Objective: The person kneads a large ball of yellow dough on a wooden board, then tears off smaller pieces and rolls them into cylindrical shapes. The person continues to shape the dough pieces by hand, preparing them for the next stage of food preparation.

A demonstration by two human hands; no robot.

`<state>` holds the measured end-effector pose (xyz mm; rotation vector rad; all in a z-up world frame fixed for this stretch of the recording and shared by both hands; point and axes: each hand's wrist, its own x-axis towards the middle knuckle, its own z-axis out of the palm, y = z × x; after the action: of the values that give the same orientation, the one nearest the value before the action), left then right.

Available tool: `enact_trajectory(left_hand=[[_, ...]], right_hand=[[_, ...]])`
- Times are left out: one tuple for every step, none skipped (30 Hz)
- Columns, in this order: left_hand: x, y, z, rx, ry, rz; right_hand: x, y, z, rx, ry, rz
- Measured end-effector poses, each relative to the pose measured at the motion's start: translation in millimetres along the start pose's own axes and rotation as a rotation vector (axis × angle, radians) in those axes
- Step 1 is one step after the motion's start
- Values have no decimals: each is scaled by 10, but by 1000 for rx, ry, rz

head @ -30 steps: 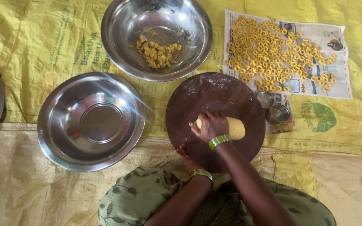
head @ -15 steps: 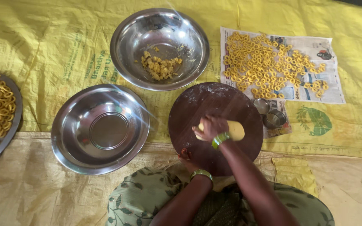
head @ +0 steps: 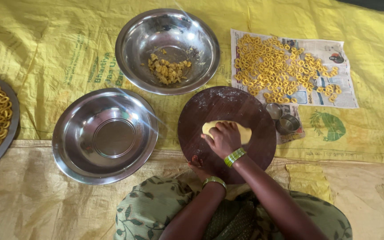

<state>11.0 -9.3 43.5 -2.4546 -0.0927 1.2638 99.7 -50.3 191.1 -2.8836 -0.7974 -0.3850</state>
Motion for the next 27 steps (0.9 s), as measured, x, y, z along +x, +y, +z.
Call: enact_trajectory(left_hand=[[-14, -2, -15, 26, -13, 5], [-29, -7, -17, 57, -30, 12], [-47, -23, -15, 91, -43, 19], [-62, -50, -26, 112, -61, 23], [-85, -80, -41, 126, -70, 29], [-130, -92, -53, 136, -77, 33], [-163, -117, -79, 140, -83, 36], [-202, -134, -125, 141, -87, 35], [-236, -158, -169, 144, -83, 35], [-287, -165, -191, 138, -85, 41], [-339, -168, -208, 133, -89, 43], [-378, -184, -228, 136, -79, 51], [-413, -199, -246, 127, -67, 66], [-442, -222, -254, 135, -57, 98], [-468, -226, -274, 161, -52, 80], [-486, -241, -275, 188, -49, 59], [-496, -251, -274, 215, -46, 38], [-501, -250, -267, 241, -44, 18], [-502, -245, -258, 266, -43, -2], [-499, -235, -249, 292, -44, -21], [-494, -228, -237, 225, -20, 20], [-465, -242, -236, 185, -2, 42], [-478, -214, -226, 174, -2, 52], [-469, -214, -221, 192, -6, 46], [-454, -217, -213, 214, -10, 41], [-441, -199, -210, 239, -10, 38], [-412, -193, -193, 304, -15, 38]], right_hand=[[47, 55, 63, 53, -85, 26], [122, 153, 116, 71, -43, 117], [210, 303, 142, 89, 0, 208], [270, 412, 178, 108, 43, 297], [258, 450, 229, -58, 149, 211], [217, 495, 264, -226, 255, 127], [164, 510, 298, -391, 362, 42], [69, 494, 316, -246, 71, 186], [-68, 448, 319, -96, -219, 327], [-247, 377, 303, 56, -511, 466], [-417, 280, 279, 84, -280, 392], [-567, 175, 236, 112, -48, 313], [-725, 84, 159, 61, 26, 222], [-858, -18, 86, 11, 101, 128], [-962, -114, 25, -37, 176, 33], [-1018, -195, -8, -67, 216, 30], [-1046, -256, -17, -96, 257, 27], [-1067, -289, -12, -125, 296, 23], [-1030, -268, 26, -104, 306, 17], [-952, -219, 93, -81, 313, 12], [-875, -141, 157, -59, 320, 6], [-789, -46, 222, -37, 287, 14], [-695, 52, 284, -16, 253, 21], [-588, 141, 335, 6, 225, 30], [-479, 217, 370, 25, 95, 67], [-364, 290, 385, 40, -32, 108], [-251, 348, 385, 54, -160, 147]])
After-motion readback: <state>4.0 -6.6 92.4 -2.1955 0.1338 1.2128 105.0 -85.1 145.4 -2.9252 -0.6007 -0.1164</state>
